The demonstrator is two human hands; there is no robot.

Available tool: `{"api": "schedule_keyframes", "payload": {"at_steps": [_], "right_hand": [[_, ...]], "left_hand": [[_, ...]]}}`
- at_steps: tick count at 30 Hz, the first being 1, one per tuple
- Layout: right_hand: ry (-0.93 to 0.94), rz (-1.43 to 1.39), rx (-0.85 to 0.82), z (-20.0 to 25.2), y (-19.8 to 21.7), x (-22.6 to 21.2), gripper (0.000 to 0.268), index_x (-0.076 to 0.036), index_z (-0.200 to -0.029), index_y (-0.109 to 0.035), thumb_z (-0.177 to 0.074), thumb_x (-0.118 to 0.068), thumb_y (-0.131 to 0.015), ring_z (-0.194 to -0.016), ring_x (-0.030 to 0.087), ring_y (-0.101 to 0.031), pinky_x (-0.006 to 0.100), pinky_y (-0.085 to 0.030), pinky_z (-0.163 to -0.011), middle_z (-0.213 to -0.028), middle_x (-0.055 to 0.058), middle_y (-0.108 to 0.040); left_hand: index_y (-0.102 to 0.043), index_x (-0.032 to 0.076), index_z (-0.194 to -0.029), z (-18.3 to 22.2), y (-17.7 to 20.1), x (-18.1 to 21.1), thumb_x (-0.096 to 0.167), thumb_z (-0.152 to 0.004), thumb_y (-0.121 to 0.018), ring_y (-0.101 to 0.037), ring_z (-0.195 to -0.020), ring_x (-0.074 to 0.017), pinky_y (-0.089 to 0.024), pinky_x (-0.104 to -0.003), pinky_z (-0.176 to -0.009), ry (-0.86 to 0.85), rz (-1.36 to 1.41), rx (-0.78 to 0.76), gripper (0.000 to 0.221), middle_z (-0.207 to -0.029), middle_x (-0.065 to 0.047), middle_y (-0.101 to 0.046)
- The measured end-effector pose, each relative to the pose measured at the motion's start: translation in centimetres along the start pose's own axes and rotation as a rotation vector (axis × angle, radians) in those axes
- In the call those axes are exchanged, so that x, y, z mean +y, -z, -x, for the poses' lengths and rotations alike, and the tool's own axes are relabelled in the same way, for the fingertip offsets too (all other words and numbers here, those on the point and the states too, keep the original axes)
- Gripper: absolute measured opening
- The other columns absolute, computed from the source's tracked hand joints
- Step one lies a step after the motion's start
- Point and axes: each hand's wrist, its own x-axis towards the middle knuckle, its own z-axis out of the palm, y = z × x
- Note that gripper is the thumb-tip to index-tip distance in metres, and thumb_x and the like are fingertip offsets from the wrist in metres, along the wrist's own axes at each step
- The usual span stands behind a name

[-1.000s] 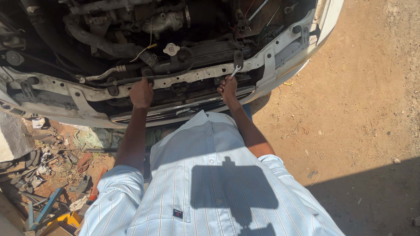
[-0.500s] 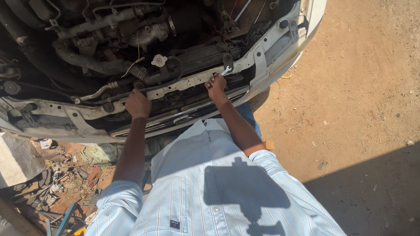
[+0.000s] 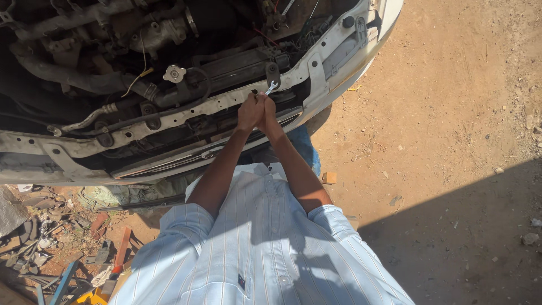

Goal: The person uses a wrench to tighten and loosen several bolts on the upper radiator support and front frame of a vehicle engine bay, moving between different bolt locations across the front panel.

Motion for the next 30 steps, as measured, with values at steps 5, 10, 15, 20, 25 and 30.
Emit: {"api": "schedule_keyframes", "payload": {"at_steps": [5, 10, 15, 20, 25, 30], "right_hand": [[0.087, 0.072, 0.153, -0.6, 0.3, 0.4, 0.022, -0.012, -0.096, -0.060, -0.103, -0.032, -0.054, -0.080, 0.017, -0.061, 0.036, -0.052, -0.070, -0.087, 0.002, -0.061], [0.055, 0.155, 0.173, -0.3, 1.0, 1.0, 0.022, -0.012, -0.094, -0.059, -0.101, -0.032, -0.053, -0.076, 0.017, -0.060, 0.035, -0.053, -0.066, -0.084, 0.002, -0.060], [0.149, 0.201, 0.086, -0.4, 1.7, 0.6, 0.016, -0.011, -0.093, -0.059, -0.103, -0.021, -0.053, -0.076, 0.016, -0.060, 0.034, -0.052, -0.065, -0.086, 0.002, -0.061], [0.137, 0.215, -0.001, -0.4, 2.5, 0.6, 0.018, -0.009, -0.091, -0.058, -0.104, -0.019, -0.051, -0.073, 0.016, -0.059, 0.033, -0.051, -0.062, -0.083, 0.002, -0.060], [0.135, 0.419, 0.152, 0.9, 3.0, -0.8, 0.021, -0.007, -0.087, -0.060, -0.103, -0.019, -0.052, -0.068, 0.013, -0.053, 0.033, -0.047, -0.060, -0.077, 0.001, -0.056], [0.015, 1.291, 0.022, 4.2, 3.7, -11.4, 0.023, -0.002, -0.089, -0.063, -0.101, -0.019, -0.053, -0.071, 0.015, -0.056, 0.036, -0.049, -0.064, -0.076, 0.005, -0.061]], "left_hand": [[-0.055, -0.003, -0.122, -0.4, -0.1, -1.0, 0.050, -0.103, -0.037, -0.066, -0.110, -0.0469, -0.047, -0.054, -0.096, -0.019, 0.069, -0.048, 0.059, -0.114, -0.029, -0.069], [-0.056, -0.003, -0.120, -0.9, -1.4, -2.7, 0.045, -0.106, -0.037, -0.067, -0.109, -0.0477, -0.049, -0.055, -0.094, -0.019, 0.068, -0.034, 0.054, -0.112, -0.029, -0.070], [-0.055, -0.002, -0.119, -1.2, -2.2, -3.5, 0.044, -0.107, -0.036, -0.066, -0.107, -0.0490, -0.049, -0.056, -0.091, -0.069, 0.100, -0.021, 0.051, -0.113, -0.030, -0.069], [-0.055, -0.001, -0.117, -0.8, -3.2, -3.8, 0.044, -0.107, -0.036, -0.064, -0.109, -0.0501, -0.047, -0.056, -0.093, -0.035, 0.131, 0.041, 0.049, -0.113, -0.030, -0.069], [-0.051, 0.001, -0.124, 0.1, -5.0, -3.3, 0.047, -0.108, -0.036, -0.066, -0.113, -0.0423, -0.050, -0.051, -0.095, 0.073, 0.358, -0.018, 0.050, -0.118, -0.025, -0.068], [-0.031, 0.013, -0.146, 2.8, -12.1, 2.9, 0.054, -0.105, -0.028, -0.061, -0.113, -0.0260, -0.053, -0.046, -0.091, 0.320, 1.199, -0.235, 0.058, -0.125, -0.010, -0.056]]}}
